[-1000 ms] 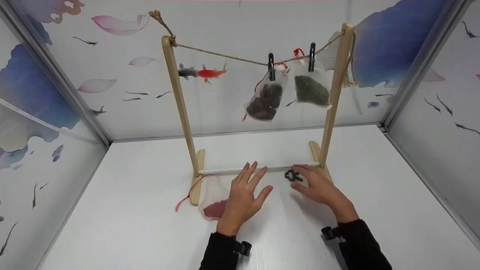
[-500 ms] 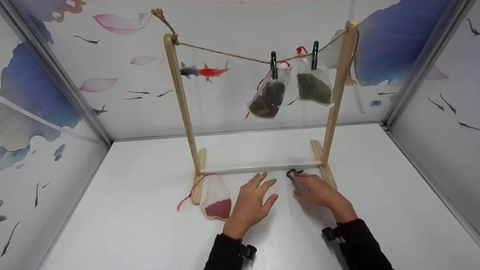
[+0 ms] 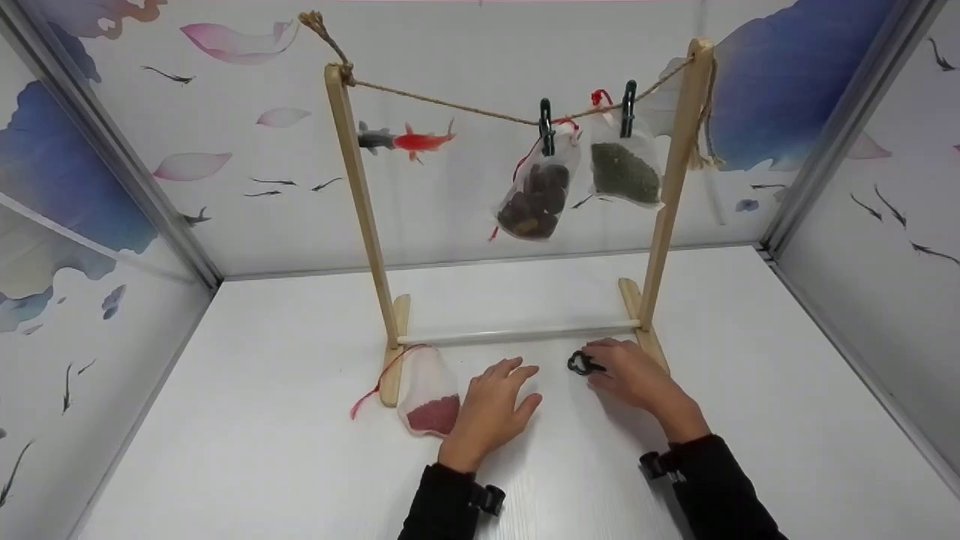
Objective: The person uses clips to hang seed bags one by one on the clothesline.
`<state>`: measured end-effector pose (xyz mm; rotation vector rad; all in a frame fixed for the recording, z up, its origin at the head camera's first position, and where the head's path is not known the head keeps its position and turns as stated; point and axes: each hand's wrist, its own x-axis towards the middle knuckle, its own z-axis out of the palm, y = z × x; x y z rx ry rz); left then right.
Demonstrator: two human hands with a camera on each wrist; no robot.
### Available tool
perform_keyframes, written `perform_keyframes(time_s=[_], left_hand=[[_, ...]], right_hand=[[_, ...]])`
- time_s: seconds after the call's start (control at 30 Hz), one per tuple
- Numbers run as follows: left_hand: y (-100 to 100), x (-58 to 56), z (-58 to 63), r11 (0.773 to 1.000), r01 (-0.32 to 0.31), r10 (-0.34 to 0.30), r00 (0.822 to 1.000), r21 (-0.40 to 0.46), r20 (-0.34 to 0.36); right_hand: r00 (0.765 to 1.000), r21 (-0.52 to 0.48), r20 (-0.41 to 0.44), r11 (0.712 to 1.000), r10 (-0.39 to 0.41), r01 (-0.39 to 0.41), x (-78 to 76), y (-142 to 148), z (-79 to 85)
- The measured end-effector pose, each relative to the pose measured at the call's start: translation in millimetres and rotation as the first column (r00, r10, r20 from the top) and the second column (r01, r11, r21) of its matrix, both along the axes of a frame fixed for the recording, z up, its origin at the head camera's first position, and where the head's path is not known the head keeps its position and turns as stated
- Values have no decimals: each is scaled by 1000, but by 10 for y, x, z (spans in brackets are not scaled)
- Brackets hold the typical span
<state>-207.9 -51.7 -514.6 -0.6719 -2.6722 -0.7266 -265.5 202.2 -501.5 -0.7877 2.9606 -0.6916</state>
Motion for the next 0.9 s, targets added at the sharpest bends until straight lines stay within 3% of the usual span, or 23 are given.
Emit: perform_keyframes(time_s=[0.17, 0.6, 0.9], left_hand=[[5, 0, 8, 1000, 13, -12, 998, -11, 56], [-6, 31, 25, 999, 41, -41, 994, 10, 102], [0, 18, -5, 999, 43, -44, 990, 4, 131]], right_hand=[[997, 30, 68, 999, -35, 34, 7, -16, -27], [983, 96, 110, 986, -145, 135, 27, -36, 13], [987, 67, 107, 991, -121, 114, 37, -45, 22]])
